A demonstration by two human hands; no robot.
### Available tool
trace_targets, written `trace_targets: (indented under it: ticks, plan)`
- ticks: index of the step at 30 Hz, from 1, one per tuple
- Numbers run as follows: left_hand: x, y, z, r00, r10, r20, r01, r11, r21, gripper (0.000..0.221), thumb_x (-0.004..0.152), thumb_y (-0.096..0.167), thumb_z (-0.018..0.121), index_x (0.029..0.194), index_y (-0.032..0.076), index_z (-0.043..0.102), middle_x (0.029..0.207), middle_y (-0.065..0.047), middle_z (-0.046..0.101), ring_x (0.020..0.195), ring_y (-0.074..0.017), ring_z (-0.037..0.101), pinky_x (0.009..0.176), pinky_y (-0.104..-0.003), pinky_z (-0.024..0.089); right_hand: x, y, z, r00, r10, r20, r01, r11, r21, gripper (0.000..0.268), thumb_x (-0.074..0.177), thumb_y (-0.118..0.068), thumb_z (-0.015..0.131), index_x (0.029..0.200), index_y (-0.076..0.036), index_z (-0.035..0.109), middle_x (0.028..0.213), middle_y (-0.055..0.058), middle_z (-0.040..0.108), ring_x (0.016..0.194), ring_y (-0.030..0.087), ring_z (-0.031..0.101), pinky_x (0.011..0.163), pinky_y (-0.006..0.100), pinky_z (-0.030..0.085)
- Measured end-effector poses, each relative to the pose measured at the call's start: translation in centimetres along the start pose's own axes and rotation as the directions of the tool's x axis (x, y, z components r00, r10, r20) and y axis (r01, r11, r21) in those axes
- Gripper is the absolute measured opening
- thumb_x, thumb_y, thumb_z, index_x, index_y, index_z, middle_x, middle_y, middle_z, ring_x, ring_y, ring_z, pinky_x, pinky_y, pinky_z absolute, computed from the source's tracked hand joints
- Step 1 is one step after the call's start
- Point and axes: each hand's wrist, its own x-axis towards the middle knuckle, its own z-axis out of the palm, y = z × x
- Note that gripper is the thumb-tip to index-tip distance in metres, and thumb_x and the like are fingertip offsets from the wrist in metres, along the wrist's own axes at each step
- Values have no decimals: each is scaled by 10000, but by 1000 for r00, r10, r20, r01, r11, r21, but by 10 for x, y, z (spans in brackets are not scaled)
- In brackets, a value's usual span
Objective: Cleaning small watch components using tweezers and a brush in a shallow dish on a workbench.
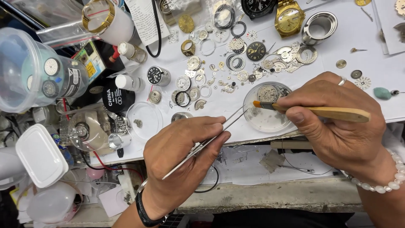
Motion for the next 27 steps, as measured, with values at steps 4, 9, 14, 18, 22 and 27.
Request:
trace_targets:
  ticks: [4,9,14,18,22,27]
  plan:
    - [-2,1,-1,998,55,-8,-55,998,18,185,886,-15,818,983,-17,660,952,-150,775,895,-268,824,760,-334,664,0,1,2,1000,-28,6,28,999,-35,210,984,-84,619,990,100,721,908,164,745,754,301,694,770,418,513]
    - [-7,1,-3,998,57,-24,-56,998,28,169,894,11,815,994,-10,680,961,-138,786,902,-254,825,760,-327,663,4,0,4,994,-97,43,99,994,-54,188,966,-80,648,1002,91,717,921,176,759,766,286,738,755,409,526]
    - [-11,-1,-4,998,46,-34,-46,999,19,178,902,18,816,1012,-7,679,977,-142,784,895,-260,821,748,-335,650,3,1,4,993,-97,62,101,992,-70,175,967,-71,654,1004,88,719,957,186,763,797,294,746,779,420,538]
    - [-13,-2,-4,998,47,-39,-47,999,20,188,904,18,819,1023,-5,676,988,-138,782,901,-259,818,752,-338,653,4,0,5,992,-99,78,106,990,-94,177,970,-76,656,997,86,722,958,177,764,808,298,743,774,422,536]
    - [-12,-2,-4,998,48,-43,-48,999,12,193,903,10,822,1024,-7,673,982,-135,780,892,-255,817,743,-332,655,4,2,6,992,-108,69,114,988,-100,184,970,-76,652,979,94,722,948,180,760,784,302,724,760,420,533]
    - [-12,-1,-3,998,48,-44,-46,998,37,163,900,26,818,1000,-2,691,978,-132,787,894,-251,820,737,-331,650,3,1,9,988,-136,67,145,978,-152,154,979,-75,676,985,69,731,929,164,766,789,295,730,789,409,515]
